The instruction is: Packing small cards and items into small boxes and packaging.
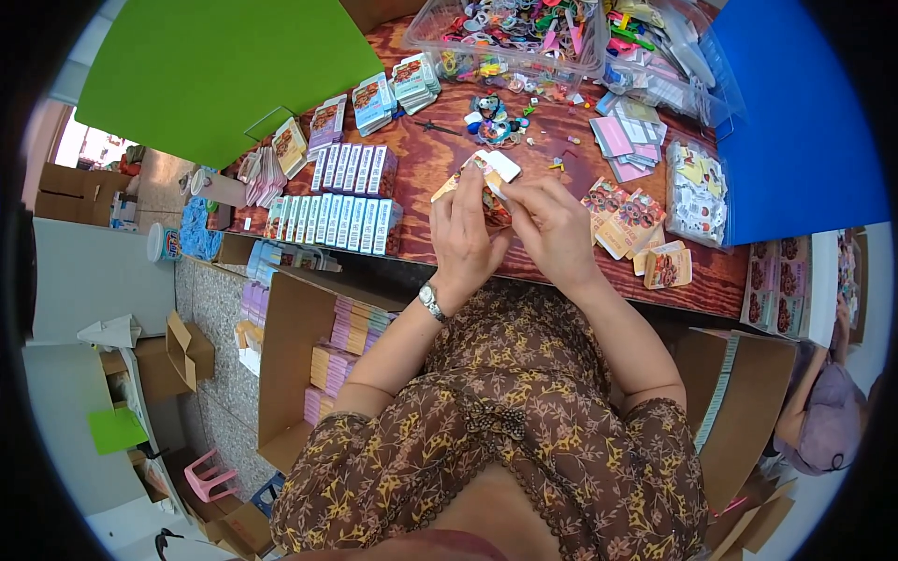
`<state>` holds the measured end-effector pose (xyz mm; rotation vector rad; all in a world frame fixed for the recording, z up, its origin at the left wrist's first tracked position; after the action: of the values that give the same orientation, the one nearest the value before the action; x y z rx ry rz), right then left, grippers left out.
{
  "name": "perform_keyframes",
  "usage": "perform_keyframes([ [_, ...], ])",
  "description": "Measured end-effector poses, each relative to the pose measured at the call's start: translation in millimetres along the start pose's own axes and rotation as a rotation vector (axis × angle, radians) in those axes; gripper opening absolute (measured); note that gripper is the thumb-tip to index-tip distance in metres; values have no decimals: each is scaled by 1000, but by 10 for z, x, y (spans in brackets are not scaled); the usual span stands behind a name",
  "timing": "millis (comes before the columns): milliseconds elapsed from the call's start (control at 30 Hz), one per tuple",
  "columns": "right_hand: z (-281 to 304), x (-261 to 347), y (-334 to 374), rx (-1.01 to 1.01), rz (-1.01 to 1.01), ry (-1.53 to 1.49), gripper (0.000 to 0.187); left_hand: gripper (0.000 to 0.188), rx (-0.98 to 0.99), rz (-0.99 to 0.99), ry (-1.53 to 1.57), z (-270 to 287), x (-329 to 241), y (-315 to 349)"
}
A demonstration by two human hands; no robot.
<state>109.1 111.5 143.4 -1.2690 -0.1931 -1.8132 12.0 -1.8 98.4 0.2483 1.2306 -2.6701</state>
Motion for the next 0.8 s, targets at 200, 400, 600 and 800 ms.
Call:
perform_keyframes([
  [200, 5, -64, 26, 0, 129, 79, 24, 92, 34, -56, -146, -51, 15, 46],
  [400, -10, -129, 149, 26, -111, -115, 30, 84, 37, -29, -129, -8, -9, 0],
  [600, 0, -124, 191, -34, -24, 36, 32, 77, 55, -54, -216, -9, -72, -9],
  [800, -104, -162, 263, -22, -76, -84, 33, 79, 107, 11, -194, -95, -99, 13],
])
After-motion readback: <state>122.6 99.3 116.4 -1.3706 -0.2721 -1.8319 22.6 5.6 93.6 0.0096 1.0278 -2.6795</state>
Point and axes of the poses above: each hand's wrist, its own y-axis away from the middle knuckle, its own z-axis out of the back of the hand, x = y × z, the point moved 3 cm from there along -y, towards the middle knuckle, and after that the axes turned 9 degrees about -z, right-handed, at the moved point
